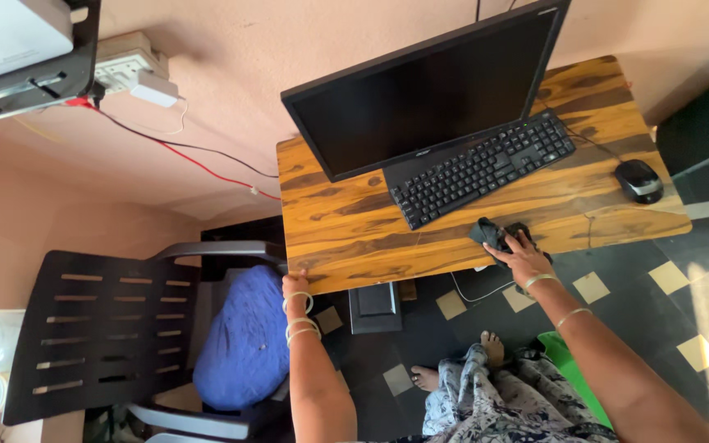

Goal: The person wipes a wooden desk surface, keyboard, and monitor with a dark cloth. They move the keyboard and mouse aside to clean underneath, then wipe the monitor screen and frame before returning the items to their original positions.

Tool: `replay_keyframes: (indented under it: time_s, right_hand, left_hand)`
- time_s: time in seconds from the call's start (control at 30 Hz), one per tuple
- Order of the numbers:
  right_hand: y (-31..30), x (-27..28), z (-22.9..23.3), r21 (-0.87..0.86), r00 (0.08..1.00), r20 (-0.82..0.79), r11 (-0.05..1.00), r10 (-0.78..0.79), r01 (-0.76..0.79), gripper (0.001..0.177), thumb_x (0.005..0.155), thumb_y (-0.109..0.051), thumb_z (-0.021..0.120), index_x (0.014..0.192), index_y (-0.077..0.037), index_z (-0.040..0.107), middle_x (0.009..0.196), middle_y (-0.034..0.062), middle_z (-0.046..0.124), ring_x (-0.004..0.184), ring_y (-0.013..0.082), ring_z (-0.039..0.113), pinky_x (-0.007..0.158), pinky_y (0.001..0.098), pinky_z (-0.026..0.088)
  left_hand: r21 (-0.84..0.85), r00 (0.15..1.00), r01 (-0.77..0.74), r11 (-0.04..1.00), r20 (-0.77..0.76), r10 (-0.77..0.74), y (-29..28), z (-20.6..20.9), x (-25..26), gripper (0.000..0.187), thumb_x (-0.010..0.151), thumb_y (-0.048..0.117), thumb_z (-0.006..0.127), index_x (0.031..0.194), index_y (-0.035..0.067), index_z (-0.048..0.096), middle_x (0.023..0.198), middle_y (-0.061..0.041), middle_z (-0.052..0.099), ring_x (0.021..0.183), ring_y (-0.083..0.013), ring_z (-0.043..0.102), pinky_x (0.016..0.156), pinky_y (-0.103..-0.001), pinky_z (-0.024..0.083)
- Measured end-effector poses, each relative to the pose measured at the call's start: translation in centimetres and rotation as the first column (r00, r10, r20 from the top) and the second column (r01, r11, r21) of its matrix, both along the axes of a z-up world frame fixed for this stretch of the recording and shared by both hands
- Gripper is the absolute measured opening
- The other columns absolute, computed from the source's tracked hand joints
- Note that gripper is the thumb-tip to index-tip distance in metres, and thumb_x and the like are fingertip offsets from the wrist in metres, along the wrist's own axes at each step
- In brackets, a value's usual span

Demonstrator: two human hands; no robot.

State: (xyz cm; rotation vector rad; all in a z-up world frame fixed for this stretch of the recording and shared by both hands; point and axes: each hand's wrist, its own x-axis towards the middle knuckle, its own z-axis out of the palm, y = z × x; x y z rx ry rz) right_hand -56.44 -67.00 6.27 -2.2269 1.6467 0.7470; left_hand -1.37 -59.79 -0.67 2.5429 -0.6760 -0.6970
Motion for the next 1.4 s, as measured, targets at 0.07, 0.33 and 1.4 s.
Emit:
replay_keyframes:
  time_s: [0.07,0.33,1.4]
  right_hand:
    - [0.1,-0.2,0.0,0.012,1.0,-0.017,1.0,0.0,0.0,0.108,0.089,0.013,0.056,0.155,-0.06,0.014,0.173,-0.0056,-0.002,0.157,0.0313,0.015,0.111,0.0385,0.048]
    - [0.7,-1.2,0.3,0.019,1.0,-0.003,1.0,0.009,-0.009,0.107,0.088,0.012,0.057,0.155,-0.059,0.014,0.173,-0.0064,-0.002,0.157,0.0305,0.014,0.116,0.0419,0.043]
    - [3.0,-13.1,-1.2,-0.071,0.933,0.241,0.963,0.269,-0.26,0.076,0.091,-0.002,0.057,0.141,-0.057,0.044,0.162,-0.0015,0.033,0.15,0.0277,0.035,0.088,0.0346,0.058]
  left_hand:
    - [0.012,1.0,-0.005,1.0,0.011,0.005,0.3,-0.3,-0.2,0.062,0.088,0.05,0.074,0.124,0.001,0.06,0.124,-0.025,0.067,0.118,-0.0444,0.063,0.099,-0.049,0.051]
    - [0.042,0.998,-0.063,0.997,-0.013,0.064,2.2,1.5,-2.4,0.061,0.089,0.049,0.072,0.128,0.003,0.058,0.126,-0.025,0.066,0.118,-0.0453,0.062,0.098,-0.05,0.052]
    - [0.002,0.968,-0.241,0.97,-0.077,0.241,13.6,5.9,-14.4,0.065,0.087,0.043,0.078,0.125,-0.007,0.06,0.117,-0.028,0.071,0.111,-0.0407,0.068,0.098,-0.046,0.051]
